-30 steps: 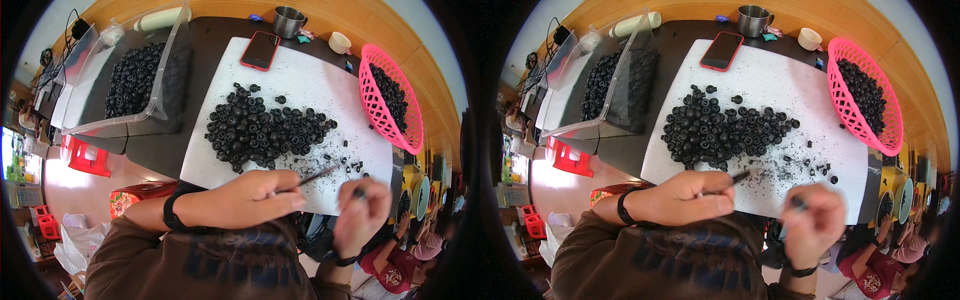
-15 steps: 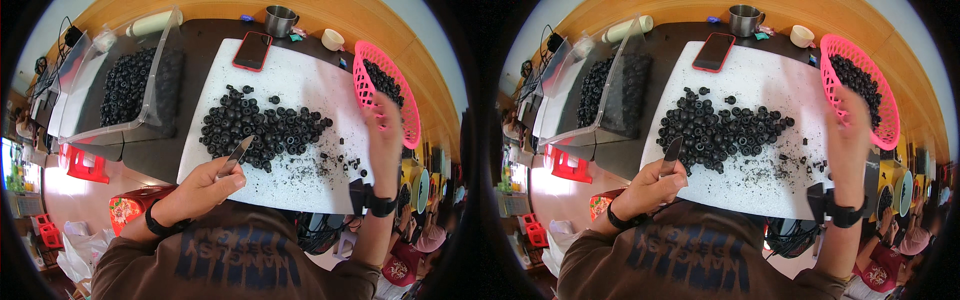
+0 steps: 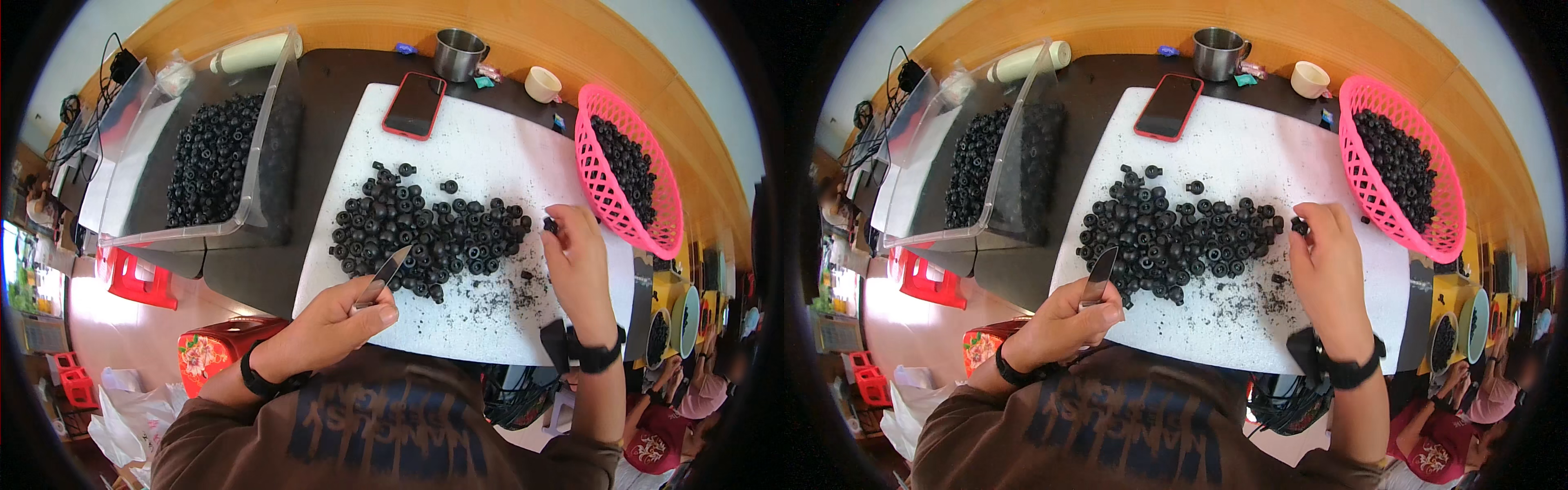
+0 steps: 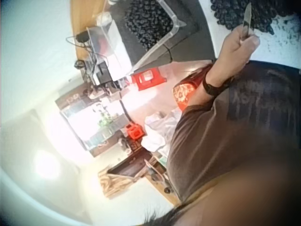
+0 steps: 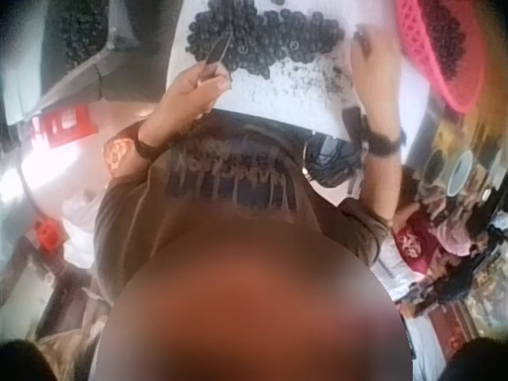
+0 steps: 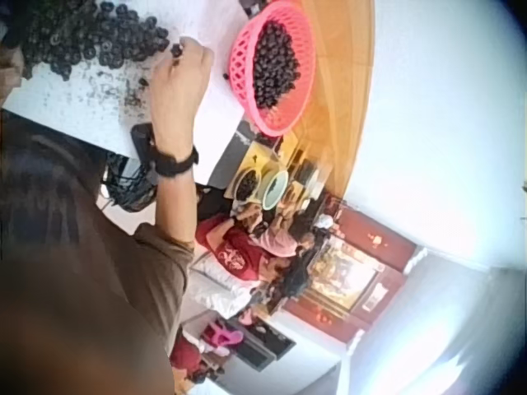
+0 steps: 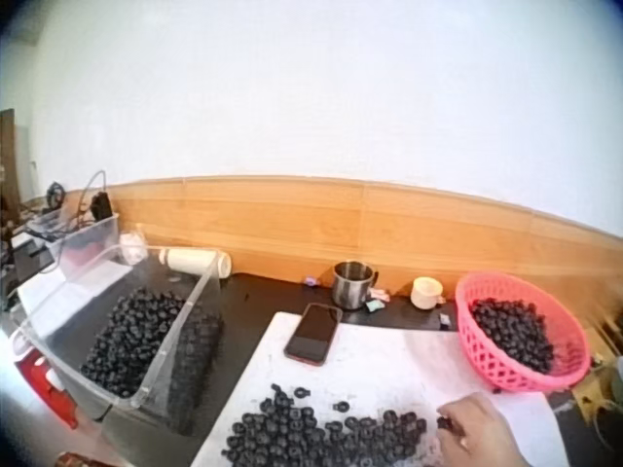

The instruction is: Using a small knife to trim excess material from small black plastic molded parts.

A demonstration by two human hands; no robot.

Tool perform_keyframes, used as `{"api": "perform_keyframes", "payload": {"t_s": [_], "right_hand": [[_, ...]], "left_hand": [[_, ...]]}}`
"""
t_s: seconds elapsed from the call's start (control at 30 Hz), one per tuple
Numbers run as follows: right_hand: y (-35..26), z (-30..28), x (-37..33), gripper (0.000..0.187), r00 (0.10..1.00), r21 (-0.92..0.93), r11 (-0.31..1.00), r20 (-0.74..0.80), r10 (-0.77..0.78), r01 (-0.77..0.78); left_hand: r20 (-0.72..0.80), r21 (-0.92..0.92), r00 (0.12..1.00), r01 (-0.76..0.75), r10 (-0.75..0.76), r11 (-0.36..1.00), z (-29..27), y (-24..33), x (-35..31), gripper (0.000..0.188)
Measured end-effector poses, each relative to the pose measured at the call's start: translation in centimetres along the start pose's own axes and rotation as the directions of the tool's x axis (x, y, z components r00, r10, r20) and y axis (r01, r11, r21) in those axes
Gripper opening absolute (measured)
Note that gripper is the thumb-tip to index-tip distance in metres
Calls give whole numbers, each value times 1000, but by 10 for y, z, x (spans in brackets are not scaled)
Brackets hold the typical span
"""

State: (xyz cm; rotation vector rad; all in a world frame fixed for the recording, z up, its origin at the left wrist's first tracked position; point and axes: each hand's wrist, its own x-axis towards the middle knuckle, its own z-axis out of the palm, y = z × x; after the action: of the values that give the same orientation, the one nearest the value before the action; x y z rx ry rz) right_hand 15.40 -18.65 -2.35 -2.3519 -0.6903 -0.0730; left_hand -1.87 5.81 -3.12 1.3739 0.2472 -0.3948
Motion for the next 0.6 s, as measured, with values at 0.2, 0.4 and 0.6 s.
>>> {"api": "perform_keyframes", "payload": {"t_s": [0.2,0.4,0.6], "right_hand": [[-54,-12,-60,29,936,768,538,256,241,-348],[-67,36,-90,27,985,959,226,161,69,-173],[-65,35,-94,28,973,967,109,222,67,-229]], "left_hand": [[104,100,983,-162,152,982,12,6,14,19],[281,135,940,-239,194,962,32,6,20,24],[320,182,934,-223,157,958,39,16,21,23]]}}
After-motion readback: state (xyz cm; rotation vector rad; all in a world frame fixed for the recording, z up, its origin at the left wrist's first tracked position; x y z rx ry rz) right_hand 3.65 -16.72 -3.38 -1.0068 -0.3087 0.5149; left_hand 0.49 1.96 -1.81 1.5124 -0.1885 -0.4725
